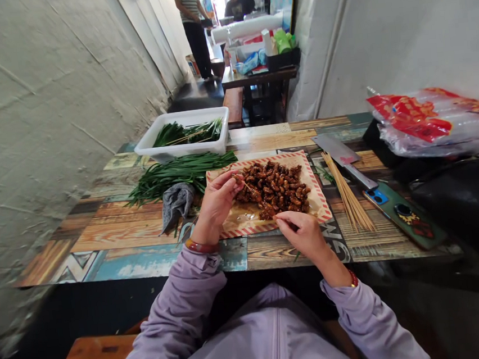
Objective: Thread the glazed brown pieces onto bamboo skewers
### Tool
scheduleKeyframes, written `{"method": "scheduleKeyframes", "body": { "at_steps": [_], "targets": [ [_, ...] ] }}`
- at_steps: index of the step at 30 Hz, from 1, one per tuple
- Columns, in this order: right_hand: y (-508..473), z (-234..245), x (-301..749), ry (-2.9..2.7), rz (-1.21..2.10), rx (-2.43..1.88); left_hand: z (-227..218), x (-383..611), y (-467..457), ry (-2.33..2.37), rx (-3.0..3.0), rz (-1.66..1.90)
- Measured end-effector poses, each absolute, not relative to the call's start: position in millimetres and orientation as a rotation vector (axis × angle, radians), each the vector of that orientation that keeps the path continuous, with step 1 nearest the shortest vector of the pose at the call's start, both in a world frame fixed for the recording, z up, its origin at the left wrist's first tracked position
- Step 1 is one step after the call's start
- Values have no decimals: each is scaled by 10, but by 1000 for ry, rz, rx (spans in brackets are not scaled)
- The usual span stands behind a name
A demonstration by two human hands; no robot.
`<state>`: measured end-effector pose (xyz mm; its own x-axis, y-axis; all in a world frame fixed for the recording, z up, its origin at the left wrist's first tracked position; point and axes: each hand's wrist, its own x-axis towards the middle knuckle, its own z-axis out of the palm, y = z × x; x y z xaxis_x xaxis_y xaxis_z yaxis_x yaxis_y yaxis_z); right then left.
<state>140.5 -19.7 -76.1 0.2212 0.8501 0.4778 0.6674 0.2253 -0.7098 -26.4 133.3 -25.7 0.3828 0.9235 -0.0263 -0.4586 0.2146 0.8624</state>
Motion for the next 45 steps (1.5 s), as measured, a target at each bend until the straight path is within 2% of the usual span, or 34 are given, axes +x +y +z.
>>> {"method": "scheduleKeyframes", "body": {
  "at_steps": [45],
  "targets": [
    [-211, -737, 1381, -1682, 169, -1519, -379, -302, 1323, 664, 758, 1075]
  ]
}}
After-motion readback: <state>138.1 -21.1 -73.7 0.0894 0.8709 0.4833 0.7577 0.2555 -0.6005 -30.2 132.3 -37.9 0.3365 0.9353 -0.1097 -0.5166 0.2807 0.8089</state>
